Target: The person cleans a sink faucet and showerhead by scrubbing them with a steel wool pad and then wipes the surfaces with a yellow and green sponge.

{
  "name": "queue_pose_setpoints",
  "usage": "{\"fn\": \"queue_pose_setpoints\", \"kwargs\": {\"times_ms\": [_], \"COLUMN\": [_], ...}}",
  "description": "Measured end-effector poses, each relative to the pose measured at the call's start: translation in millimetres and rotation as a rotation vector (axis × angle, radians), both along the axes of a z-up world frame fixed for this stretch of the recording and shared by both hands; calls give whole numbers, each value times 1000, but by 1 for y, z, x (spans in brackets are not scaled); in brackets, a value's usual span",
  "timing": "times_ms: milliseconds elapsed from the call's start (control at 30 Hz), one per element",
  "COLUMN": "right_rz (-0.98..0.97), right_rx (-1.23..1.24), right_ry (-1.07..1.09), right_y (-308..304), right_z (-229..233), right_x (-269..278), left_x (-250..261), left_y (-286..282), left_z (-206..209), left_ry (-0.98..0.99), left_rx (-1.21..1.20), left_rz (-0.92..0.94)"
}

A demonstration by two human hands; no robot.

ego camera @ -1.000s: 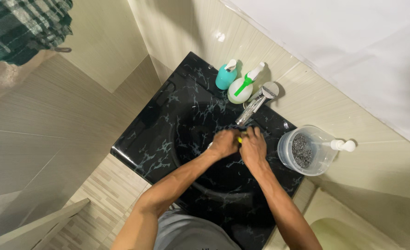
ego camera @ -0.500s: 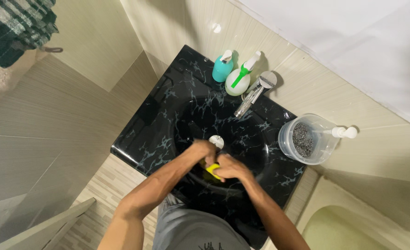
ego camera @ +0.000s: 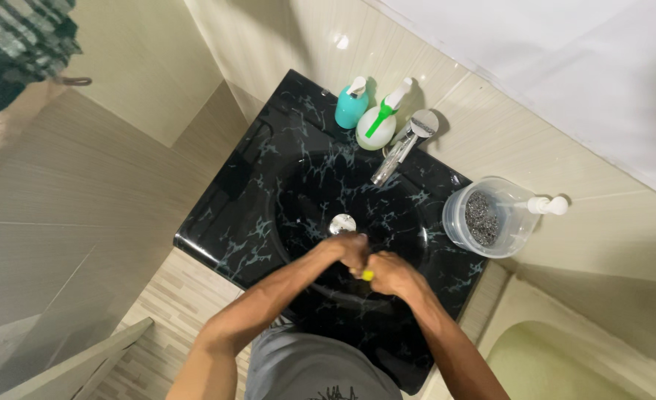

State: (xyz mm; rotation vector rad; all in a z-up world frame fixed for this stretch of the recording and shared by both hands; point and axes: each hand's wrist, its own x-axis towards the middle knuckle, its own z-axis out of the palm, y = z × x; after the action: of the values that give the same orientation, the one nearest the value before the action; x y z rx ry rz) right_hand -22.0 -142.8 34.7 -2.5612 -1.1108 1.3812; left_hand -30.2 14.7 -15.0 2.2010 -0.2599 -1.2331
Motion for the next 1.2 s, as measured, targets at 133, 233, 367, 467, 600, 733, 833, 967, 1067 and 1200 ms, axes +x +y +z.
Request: {"fn": "queue_pose_setpoints", "kwargs": {"times_ms": [133,233,367,467,600,733,833,967,1067,1200], "right_rz": [-257,-346,-421,-445,-331,-222,-212,-237,-285,-270], "right_rx": [-28,118,405,543,828,918,898,807,666,476], "right_ry": [-361,-555,-680,-688,-822,-852,-832,-914,-867,-863], "right_y": [-24,-18,5,27,62,85,86,76,55,21], "right_z": [25,47,62,60,45,33,33,39,50,53], "right_x": [10,12,27,42,65,82,86,79,69,47], "left_x": [9,18,31,42,53,50,46,37,31,25], "left_y": [-41,-48,-35,-15,22,51,54,39,23,3], "left_z": [-6,2,11,15,38,63,75,77,64,43], "left_ry": [-244,-326,-419,-569,-639,-720,-741,-654,-977,-849], "left_rx": [-260,-265,-186,-154,-143,-135,-175,-220,-348,-382], "left_rz": [385,629,929,1093,1285,1406,1413,1303,1149,856]}}
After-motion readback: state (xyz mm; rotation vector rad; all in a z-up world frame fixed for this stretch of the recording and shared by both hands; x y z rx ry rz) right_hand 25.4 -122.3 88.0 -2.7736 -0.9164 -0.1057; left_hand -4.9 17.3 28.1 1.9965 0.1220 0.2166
